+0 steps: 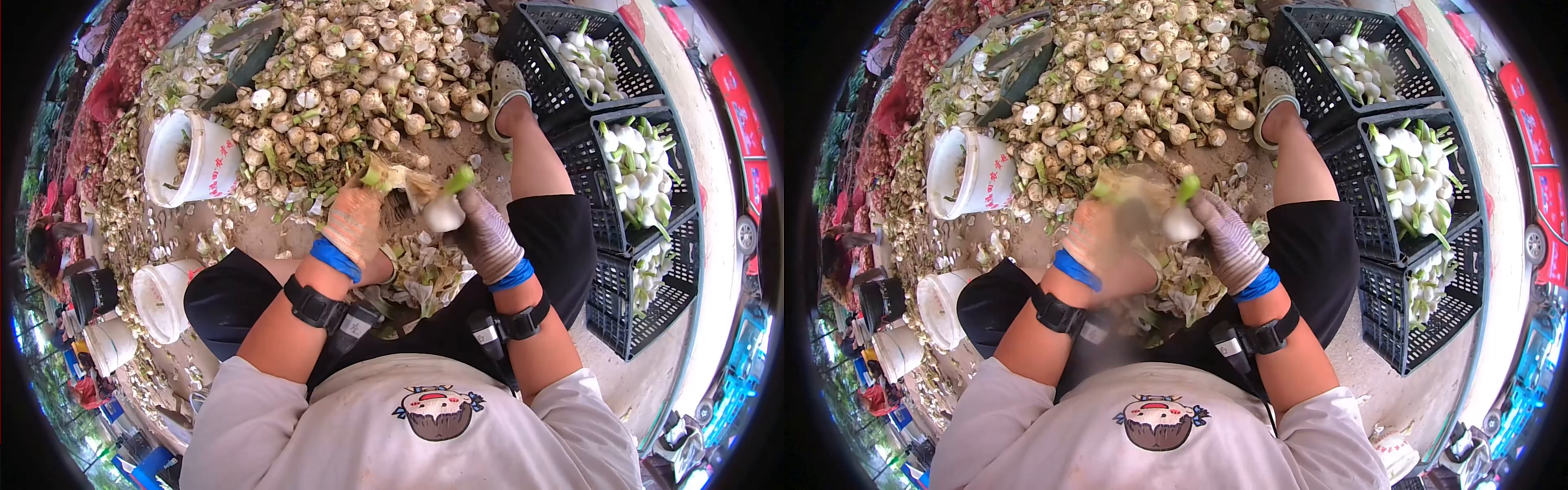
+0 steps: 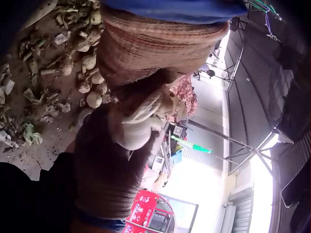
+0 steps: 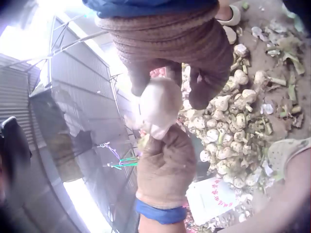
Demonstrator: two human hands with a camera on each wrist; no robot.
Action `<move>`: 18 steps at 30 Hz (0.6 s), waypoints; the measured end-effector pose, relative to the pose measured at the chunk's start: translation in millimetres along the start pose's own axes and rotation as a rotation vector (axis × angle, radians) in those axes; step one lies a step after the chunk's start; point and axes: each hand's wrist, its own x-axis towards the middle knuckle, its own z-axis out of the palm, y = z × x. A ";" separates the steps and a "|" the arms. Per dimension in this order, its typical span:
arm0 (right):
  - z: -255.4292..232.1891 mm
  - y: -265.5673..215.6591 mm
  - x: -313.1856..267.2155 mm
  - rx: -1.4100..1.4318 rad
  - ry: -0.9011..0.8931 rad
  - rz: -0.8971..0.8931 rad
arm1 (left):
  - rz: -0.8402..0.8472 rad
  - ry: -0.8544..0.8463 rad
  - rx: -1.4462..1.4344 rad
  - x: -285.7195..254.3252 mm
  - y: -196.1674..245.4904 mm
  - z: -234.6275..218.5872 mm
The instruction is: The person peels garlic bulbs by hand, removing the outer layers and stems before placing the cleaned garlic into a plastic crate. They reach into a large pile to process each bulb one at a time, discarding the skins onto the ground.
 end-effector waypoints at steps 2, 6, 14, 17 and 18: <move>-3.5 2.7 5.5 -0.021 0.004 -0.027 | 0.111 -0.118 0.903 -3.7 6.8 0.0; 4.7 1.5 4.0 -0.081 0.071 -0.039 | 0.228 -0.216 0.718 -9.8 14.3 3.3; -10.1 2.5 22.4 0.327 0.163 0.285 | 0.163 -0.341 -0.004 -7.7 -29.9 15.5; -8.9 25.6 23.9 0.483 -0.003 0.422 | -0.150 -0.277 -0.538 -6.9 -22.3 18.2; -14.7 35.3 29.4 0.486 0.004 0.427 | -0.258 -0.247 -0.715 -6.3 -19.2 18.8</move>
